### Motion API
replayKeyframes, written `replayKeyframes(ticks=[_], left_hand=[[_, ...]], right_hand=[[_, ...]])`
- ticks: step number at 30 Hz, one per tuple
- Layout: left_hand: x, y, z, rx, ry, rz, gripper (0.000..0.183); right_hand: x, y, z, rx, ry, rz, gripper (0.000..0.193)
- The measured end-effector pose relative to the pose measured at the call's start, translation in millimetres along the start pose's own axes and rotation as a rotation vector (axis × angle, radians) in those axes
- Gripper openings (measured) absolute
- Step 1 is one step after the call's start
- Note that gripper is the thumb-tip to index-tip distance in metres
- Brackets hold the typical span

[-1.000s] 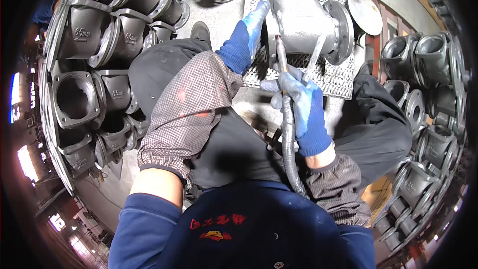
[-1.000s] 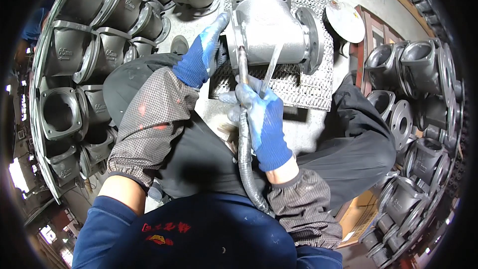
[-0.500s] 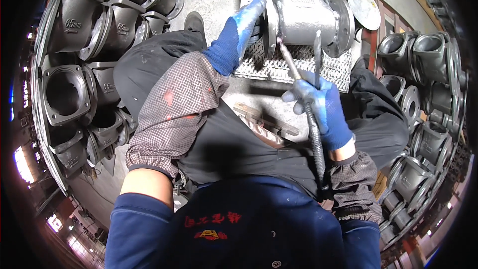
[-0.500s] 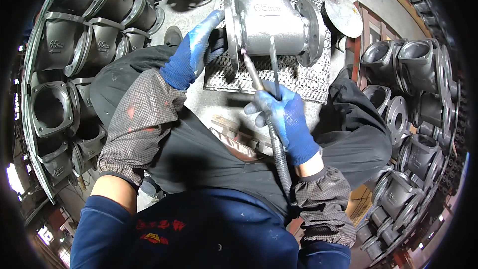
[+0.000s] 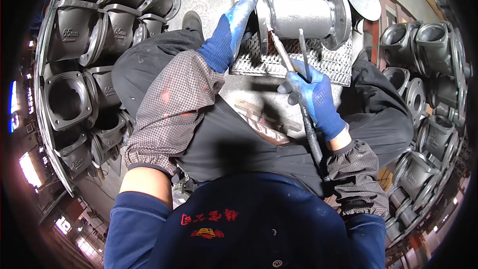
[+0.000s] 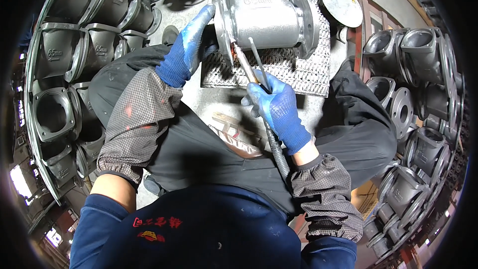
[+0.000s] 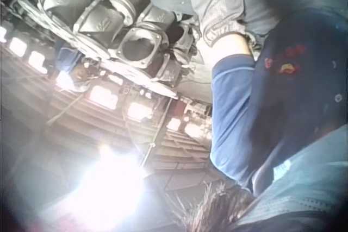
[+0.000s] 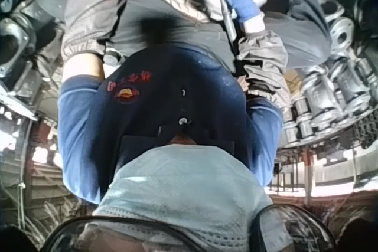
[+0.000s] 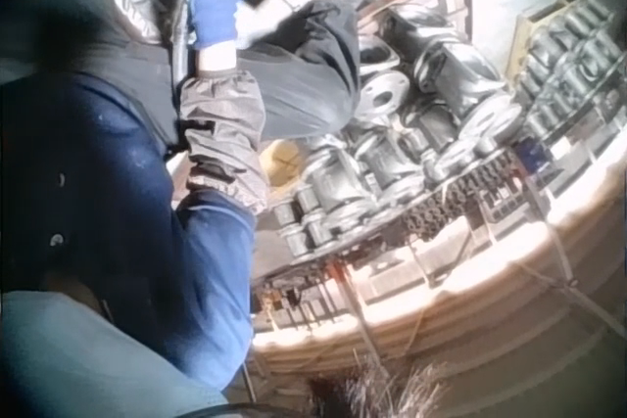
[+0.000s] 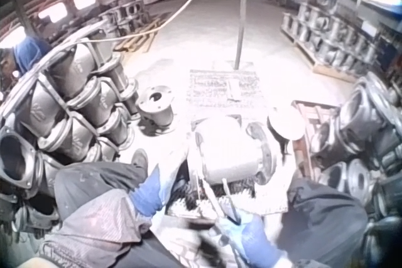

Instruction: The person cleans and deburrs metal valve components using a pneumatic handheld grinder.

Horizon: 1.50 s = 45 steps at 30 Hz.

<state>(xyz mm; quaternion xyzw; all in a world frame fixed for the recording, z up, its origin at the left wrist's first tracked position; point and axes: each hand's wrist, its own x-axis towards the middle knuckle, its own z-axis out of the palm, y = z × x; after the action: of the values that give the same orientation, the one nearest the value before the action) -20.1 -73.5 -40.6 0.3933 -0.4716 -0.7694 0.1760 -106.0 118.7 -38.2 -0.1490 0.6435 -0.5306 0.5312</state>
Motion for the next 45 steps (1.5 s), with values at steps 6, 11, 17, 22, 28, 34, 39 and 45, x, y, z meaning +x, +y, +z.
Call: replayKeyframes(ticks=[6, 11, 17, 22, 28, 34, 39, 45], left_hand=[[-0.4, -3.8, 6.5, 0.001, -0.061, 0.127, 0.050], [27.4, -27.8, -7.5, -0.111, -0.005, 0.035, 0.047], [20.6, -25.5, 15.1, -0.130, -0.063, 0.090, 0.051], [26.1, -28.7, 17.6, -0.130, 0.005, 0.177, 0.047], [29.6, -31.5, 12.3, -0.134, -0.080, 0.217, 0.053], [33.9, -33.7, 9.1, -0.202, -0.092, 0.169, 0.051], [36.2, -30.8, 12.0, -0.199, -0.076, 0.146, 0.056], [34.9, -3.8, 28.2, -0.223, 0.167, 0.173, 0.045]], right_hand=[[4.0, 1.1, -1.9, -0.022, 0.033, -0.011, 0.038], [3.8, 15.0, -6.7, 0.040, -0.020, 0.067, 0.040], [14.4, -5.1, -12.4, -0.094, -0.089, 0.024, 0.038], [-1.7, -13.9, -29.3, -0.154, -0.165, 0.049, 0.039], [-15.5, -93.9, -79.2, -0.256, 0.098, -0.289, 0.041], [67.2, -71.9, -133.0, -0.019, 0.317, -0.272, 0.038], [121.3, -39.3, -124.1, 0.063, 0.228, -0.242, 0.032], [104.5, -59.6, -105.5, 0.000, 0.274, -0.155, 0.031]])
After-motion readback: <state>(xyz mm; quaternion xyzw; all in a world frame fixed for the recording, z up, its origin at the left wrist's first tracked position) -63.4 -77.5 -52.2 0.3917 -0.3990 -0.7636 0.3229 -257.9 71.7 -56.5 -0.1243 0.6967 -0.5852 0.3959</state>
